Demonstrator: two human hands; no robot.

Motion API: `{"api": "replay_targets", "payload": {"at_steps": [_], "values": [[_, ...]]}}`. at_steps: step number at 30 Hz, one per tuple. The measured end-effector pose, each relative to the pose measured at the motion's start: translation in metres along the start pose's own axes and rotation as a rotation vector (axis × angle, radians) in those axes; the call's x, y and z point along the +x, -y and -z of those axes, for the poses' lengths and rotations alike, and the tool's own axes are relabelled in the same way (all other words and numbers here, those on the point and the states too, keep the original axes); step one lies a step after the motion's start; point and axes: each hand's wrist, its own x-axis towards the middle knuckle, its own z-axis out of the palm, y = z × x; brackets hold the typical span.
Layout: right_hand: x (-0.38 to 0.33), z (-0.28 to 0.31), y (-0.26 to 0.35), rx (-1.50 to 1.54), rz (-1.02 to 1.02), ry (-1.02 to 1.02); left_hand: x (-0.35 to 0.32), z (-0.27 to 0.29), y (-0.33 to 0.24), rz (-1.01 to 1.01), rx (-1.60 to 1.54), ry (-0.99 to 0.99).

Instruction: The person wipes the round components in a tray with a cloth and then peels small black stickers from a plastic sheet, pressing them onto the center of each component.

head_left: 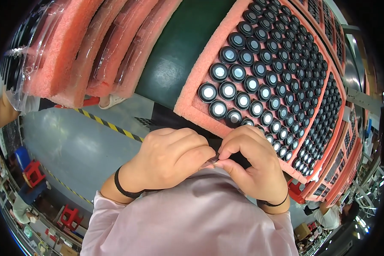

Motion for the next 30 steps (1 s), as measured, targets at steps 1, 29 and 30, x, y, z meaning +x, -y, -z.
{"api": "replay_targets", "payload": {"at_steps": [1, 29, 30], "values": [[0.000, 0.000, 0.000, 0.000, -0.002, 0.007, 0.000, 0.000, 0.000, 0.000, -0.001, -0.006], [-0.003, 0.006, 0.016, -0.172, 0.067, -0.034, -0.009, 0.005, 0.004, 0.036, -0.010, -0.065], [-0.001, 0.009, 0.018, -0.184, 0.071, -0.012, -0.010, 0.005, 0.005, 0.043, -0.009, -0.073]]}}
